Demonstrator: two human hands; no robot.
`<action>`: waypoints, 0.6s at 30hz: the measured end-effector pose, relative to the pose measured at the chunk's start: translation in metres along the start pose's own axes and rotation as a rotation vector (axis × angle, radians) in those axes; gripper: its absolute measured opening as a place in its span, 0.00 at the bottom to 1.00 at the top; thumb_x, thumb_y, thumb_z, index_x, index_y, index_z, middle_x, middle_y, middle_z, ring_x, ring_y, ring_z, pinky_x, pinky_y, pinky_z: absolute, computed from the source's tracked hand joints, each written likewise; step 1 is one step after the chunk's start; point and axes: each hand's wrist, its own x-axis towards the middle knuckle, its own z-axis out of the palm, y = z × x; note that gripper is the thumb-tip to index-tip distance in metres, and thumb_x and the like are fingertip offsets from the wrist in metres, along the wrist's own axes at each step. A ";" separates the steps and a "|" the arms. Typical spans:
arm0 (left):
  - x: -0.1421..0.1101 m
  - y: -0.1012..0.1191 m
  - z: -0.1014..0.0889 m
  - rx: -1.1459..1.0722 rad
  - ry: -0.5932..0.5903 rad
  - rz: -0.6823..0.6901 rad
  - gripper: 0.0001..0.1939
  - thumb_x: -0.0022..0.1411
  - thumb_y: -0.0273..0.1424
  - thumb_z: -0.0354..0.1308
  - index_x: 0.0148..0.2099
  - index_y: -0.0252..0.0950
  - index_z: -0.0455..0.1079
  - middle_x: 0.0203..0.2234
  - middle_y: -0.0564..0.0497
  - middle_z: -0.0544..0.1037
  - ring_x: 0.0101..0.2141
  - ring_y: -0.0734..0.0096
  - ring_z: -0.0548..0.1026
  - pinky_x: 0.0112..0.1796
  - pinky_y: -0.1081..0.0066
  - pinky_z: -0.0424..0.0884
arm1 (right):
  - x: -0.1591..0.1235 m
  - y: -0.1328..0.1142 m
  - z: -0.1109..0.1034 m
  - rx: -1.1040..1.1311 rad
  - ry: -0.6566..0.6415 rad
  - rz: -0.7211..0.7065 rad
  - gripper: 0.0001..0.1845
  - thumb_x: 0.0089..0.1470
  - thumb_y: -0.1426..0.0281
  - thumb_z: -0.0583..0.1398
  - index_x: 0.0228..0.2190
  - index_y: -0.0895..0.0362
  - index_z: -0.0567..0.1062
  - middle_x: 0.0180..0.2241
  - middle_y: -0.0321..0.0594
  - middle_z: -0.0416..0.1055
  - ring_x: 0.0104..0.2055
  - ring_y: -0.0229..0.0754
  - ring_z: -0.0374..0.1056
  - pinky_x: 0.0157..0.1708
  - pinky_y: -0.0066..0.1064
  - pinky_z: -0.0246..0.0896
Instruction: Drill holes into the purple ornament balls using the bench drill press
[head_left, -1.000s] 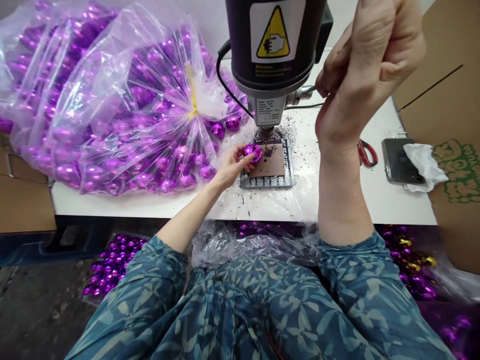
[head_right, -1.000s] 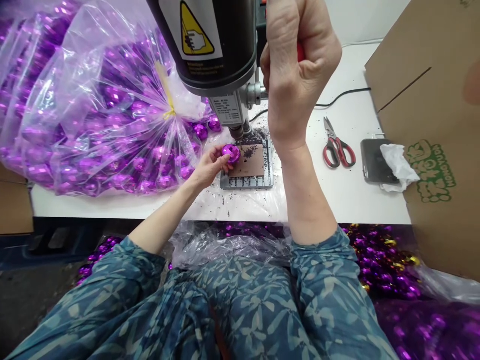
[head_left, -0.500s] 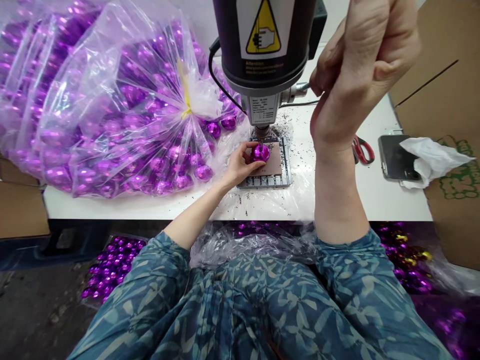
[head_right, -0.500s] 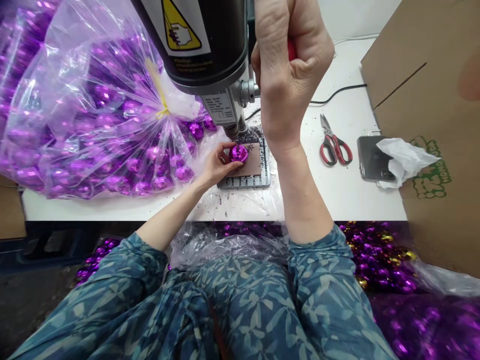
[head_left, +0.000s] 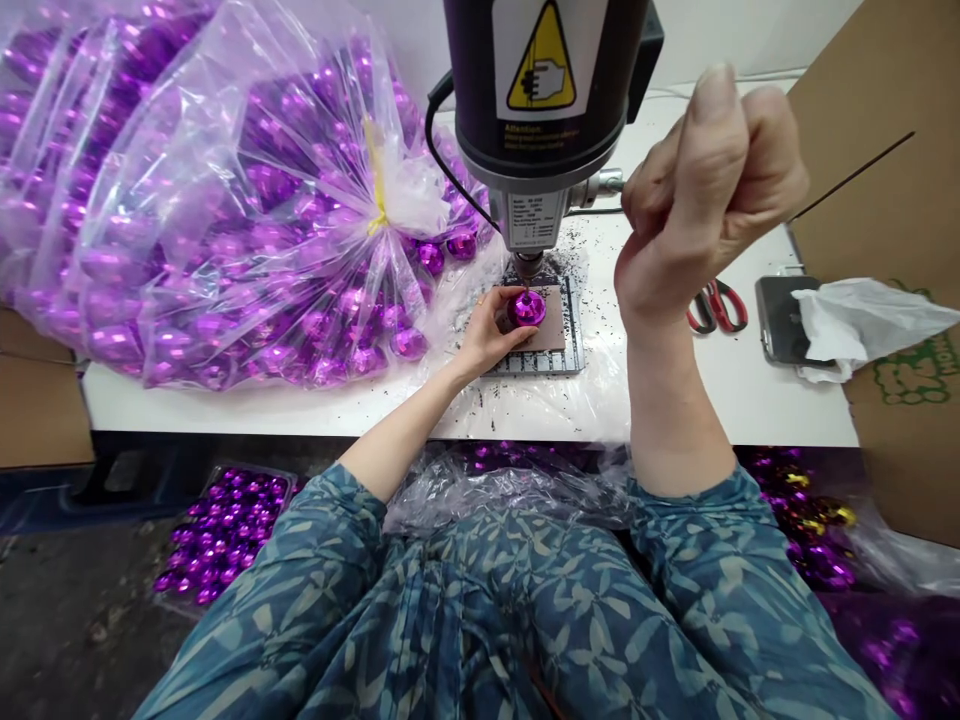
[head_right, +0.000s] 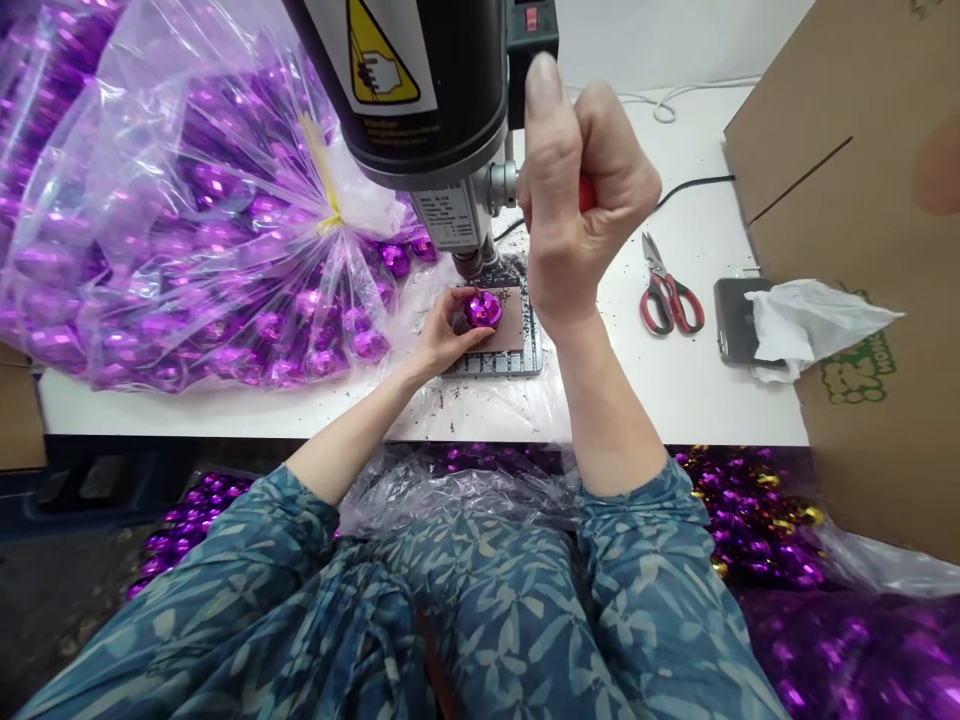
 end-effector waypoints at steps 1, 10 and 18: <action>0.000 0.001 0.000 -0.009 0.000 -0.009 0.30 0.58 0.36 0.74 0.59 0.39 0.68 0.53 0.42 0.76 0.55 0.55 0.77 0.59 0.53 0.75 | -0.003 0.001 0.000 -0.002 0.008 -0.004 0.30 0.57 0.56 0.62 0.20 0.58 0.52 0.15 0.28 0.45 0.16 0.22 0.49 0.21 0.25 0.40; -0.001 0.003 0.001 -0.062 -0.009 -0.061 0.30 0.57 0.36 0.74 0.59 0.40 0.68 0.54 0.43 0.76 0.58 0.53 0.75 0.61 0.51 0.73 | -0.017 0.020 -0.004 -0.009 0.077 -0.129 0.38 0.59 0.52 0.62 0.23 0.57 0.40 0.17 0.31 0.33 0.16 0.24 0.39 0.21 0.29 0.33; 0.000 0.003 0.000 -0.067 -0.010 -0.065 0.30 0.57 0.34 0.75 0.58 0.39 0.68 0.53 0.43 0.76 0.57 0.53 0.76 0.61 0.49 0.73 | -0.026 0.024 -0.017 -0.110 0.042 -0.119 0.38 0.60 0.50 0.60 0.22 0.58 0.42 0.15 0.32 0.34 0.17 0.24 0.36 0.22 0.30 0.35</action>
